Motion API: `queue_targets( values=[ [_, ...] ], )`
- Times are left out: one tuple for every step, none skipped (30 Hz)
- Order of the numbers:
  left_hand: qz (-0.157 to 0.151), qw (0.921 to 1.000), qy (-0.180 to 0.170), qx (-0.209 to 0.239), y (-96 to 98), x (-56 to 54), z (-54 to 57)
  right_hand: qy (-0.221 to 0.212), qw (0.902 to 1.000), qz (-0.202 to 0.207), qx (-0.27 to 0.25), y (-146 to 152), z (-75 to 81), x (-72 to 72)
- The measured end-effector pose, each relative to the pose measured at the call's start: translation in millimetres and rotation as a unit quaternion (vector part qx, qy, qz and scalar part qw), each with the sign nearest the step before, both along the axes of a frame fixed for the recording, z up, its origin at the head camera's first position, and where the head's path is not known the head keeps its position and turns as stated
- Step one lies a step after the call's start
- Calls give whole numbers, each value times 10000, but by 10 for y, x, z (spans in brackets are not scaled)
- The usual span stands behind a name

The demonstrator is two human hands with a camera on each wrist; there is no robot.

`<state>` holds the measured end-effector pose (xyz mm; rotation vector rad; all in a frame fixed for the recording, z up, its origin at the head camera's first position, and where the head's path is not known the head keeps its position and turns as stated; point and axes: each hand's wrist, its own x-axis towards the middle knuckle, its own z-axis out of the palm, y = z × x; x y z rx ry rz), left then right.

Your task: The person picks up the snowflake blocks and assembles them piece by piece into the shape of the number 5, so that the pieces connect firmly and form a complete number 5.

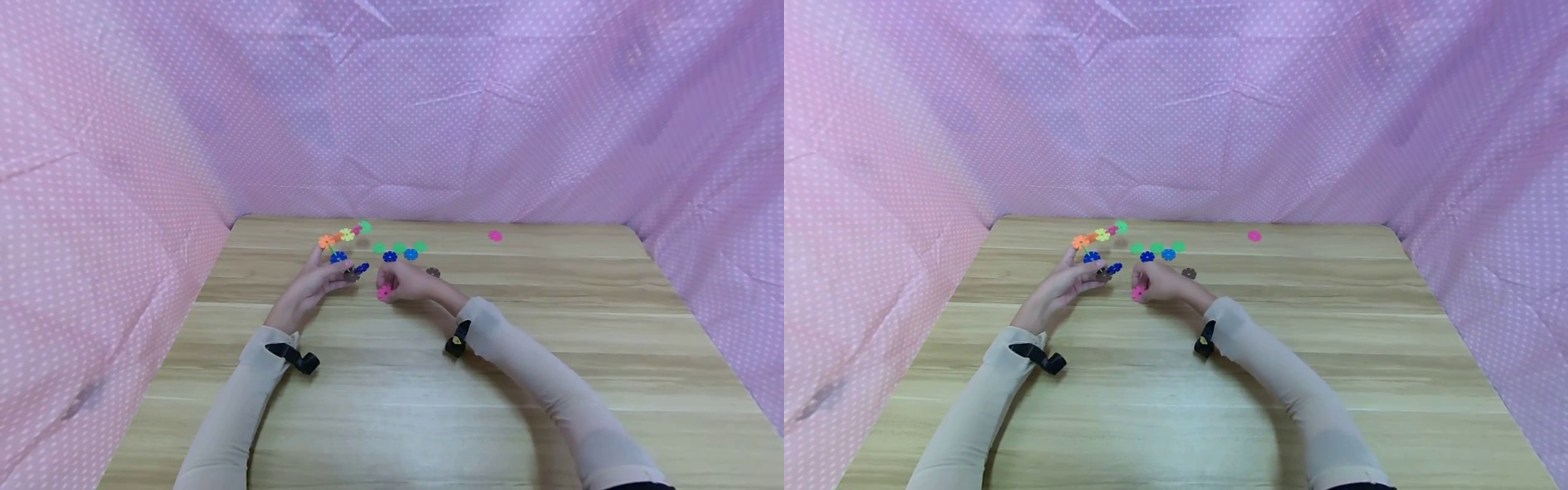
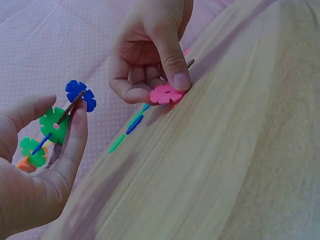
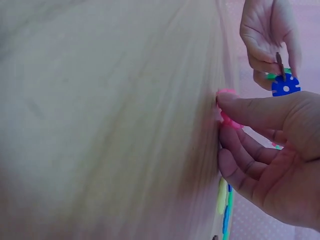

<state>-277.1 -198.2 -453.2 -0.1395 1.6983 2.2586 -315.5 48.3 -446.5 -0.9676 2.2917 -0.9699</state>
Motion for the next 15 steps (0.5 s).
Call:
queue_targets(
  values=[
    [-14,10000,-7,-22,5,-3,-2,-15,10000,-19,-25,13,6,1],
    [-26,10000,-7,-43,13,-5,-5,-29,10000,-39,-51,28,9,1],
    [-43,10000,8,-78,20,-8,-8,-40,9999,-60,-81,46,14,3],
    [-63,9999,3,-131,29,-9,-11,-66,9999,-87,-132,65,16,5],
    [-81,9998,11,-175,39,-9,-14,-75,9997,-113,-191,86,19,8],
    [-107,9997,22,-212,50,-7,-16,-89,9995,-161,-260,109,19,11],
    [-142,9996,51,-245,63,-6,-19,-103,9991,-231,-327,132,18,13],
    [-181,9994,96,-293,76,-4,-21,-89,9987,-306,-403,157,19,15],
    [-218,9992,114,-328,88,-1,-24,-83,9980,-408,-484,184,16,15],
    [-259,9989,131,-358,101,2,-24,-67,9970,-536,-560,209,17,15],
    [-287,9988,160,-375,115,3,-24,-54,9955,-681,-652,236,25,17],
    [-323,9985,184,-402,126,4,-23,-70,9934,-838,-775,262,36,19],
    [-357,9982,215,-430,138,5,-19,-84,9908,-996,-916,284,46,16],
    [-383,9979,246,-451,150,5,-14,-125,9875,-1147,-1073,305,62,17],
    [-402,9978,256,-471,163,6,-7,-181,9838,-1291,-1231,322,75,15]
  ],
)
